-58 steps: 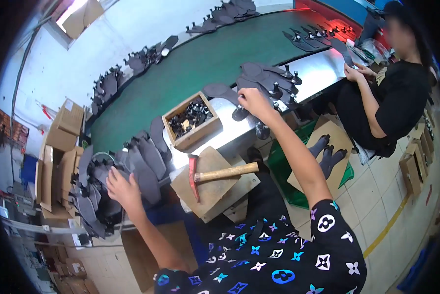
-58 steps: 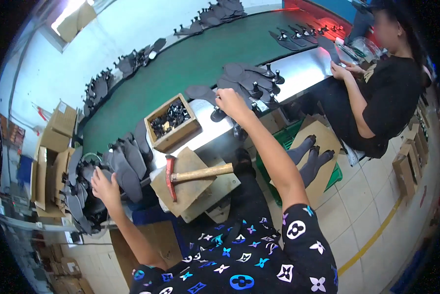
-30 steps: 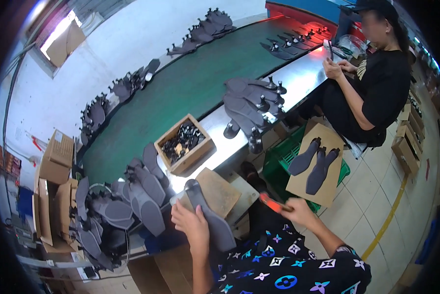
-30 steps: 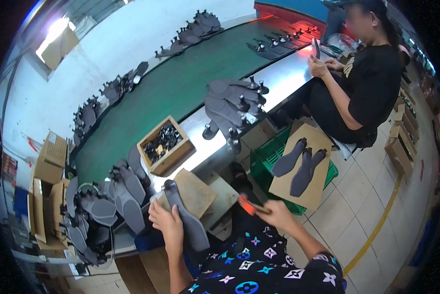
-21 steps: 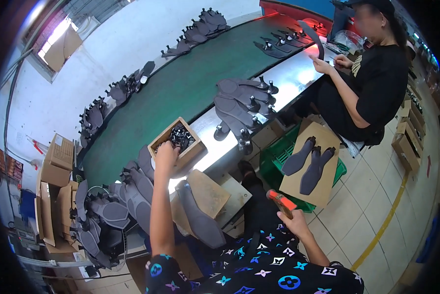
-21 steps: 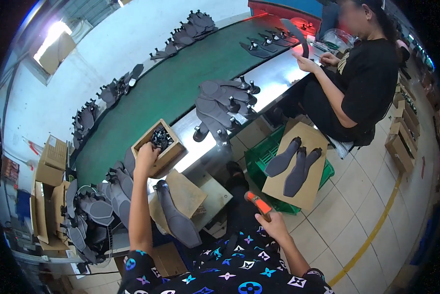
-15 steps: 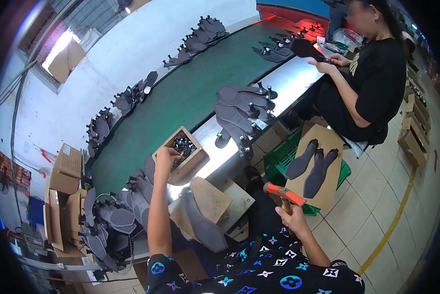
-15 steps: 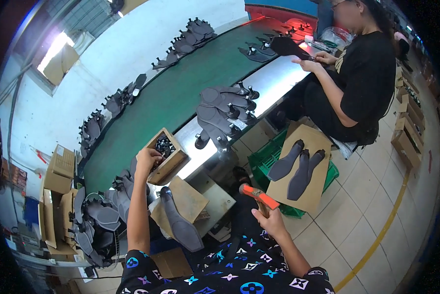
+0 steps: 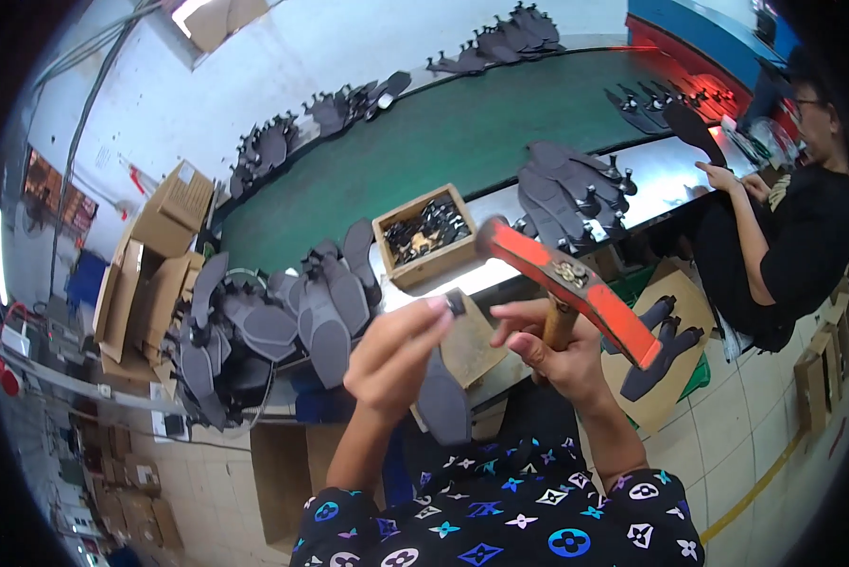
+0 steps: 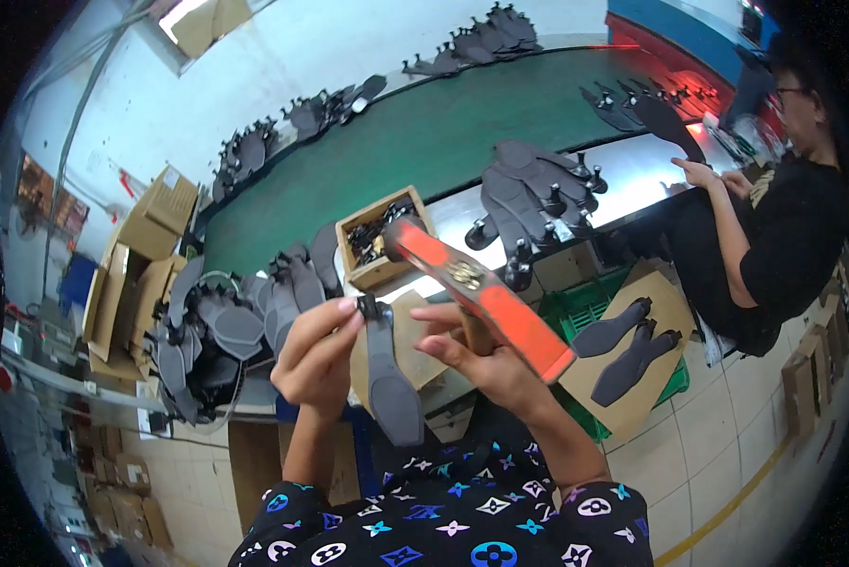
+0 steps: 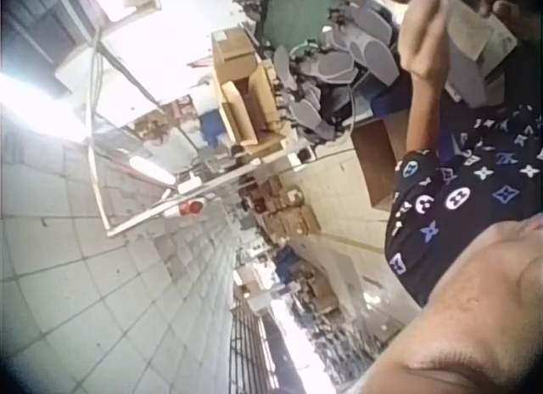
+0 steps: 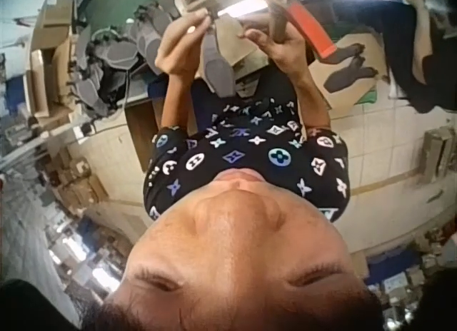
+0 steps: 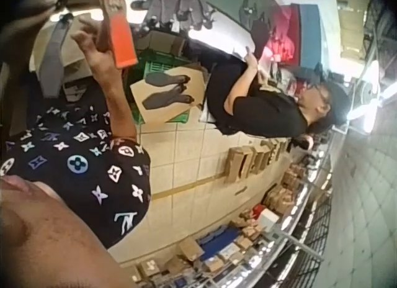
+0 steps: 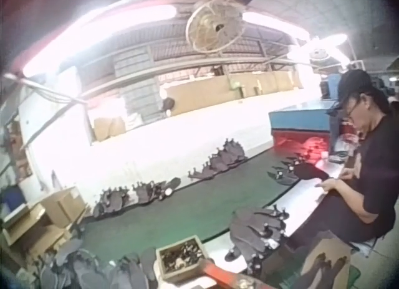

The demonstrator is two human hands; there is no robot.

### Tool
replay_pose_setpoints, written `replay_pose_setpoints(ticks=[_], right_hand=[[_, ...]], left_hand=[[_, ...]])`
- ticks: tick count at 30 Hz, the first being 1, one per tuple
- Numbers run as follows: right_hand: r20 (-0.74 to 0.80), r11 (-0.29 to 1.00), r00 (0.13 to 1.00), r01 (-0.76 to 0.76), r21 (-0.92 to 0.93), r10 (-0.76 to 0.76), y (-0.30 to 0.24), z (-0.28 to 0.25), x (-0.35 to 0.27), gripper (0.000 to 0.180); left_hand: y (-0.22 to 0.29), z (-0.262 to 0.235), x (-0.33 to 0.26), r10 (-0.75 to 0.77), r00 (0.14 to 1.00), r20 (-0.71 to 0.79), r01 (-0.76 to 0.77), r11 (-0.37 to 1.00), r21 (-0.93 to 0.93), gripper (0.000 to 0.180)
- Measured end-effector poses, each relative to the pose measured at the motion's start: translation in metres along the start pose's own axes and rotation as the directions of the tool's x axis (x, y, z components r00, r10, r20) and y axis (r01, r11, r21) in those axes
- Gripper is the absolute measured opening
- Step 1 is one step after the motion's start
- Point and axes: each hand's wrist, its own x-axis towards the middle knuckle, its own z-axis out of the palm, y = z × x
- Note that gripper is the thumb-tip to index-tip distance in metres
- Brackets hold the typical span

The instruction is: Assembling shoe soles and heel tips using a hammer.

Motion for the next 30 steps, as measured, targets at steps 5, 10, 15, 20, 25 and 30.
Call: replay_pose_setpoints(ticks=[5, 10, 15, 20, 25, 30], right_hand=[[0.159, 0.993, 0.987, -0.018, -0.119, 0.037, -0.013, 0.036, 0.004, 0.030], [0.149, 0.996, 0.989, 0.034, -0.086, -0.021, -0.014, 0.057, 0.005, 0.018], [0.135, 0.990, 0.983, -0.118, -0.083, 0.128, 0.008, 0.053, 0.007, 0.019], [0.066, 0.946, 0.972, -0.203, -0.251, 0.226, 0.045, 0.046, 0.029, 0.020], [0.105, 0.942, 0.984, -0.104, -0.320, 0.144, 0.097, 0.032, 0.048, 0.025], [0.142, 0.913, 0.948, -0.225, -0.341, 0.286, 0.122, 0.025, 0.052, 0.021]], left_hand=[[0.017, -0.028, -0.012, 0.118, 0.993, 0.031, -0.117, 0.993, -0.035, 0.025], [0.012, -0.035, -0.027, -0.148, 0.986, -0.074, 0.124, 0.956, -0.267, 0.027], [-0.028, -0.022, -0.055, -0.415, 0.910, 0.025, 0.415, 0.907, -0.075, 0.038], [-0.084, 0.005, -0.117, -0.683, 0.664, 0.304, 0.705, 0.707, 0.047, 0.052], [-0.098, 0.023, -0.137, -0.712, 0.624, 0.322, 0.766, 0.639, -0.071, 0.032], [-0.074, 0.019, -0.139, -0.729, 0.627, 0.275, 0.779, 0.578, -0.242, 0.028]])
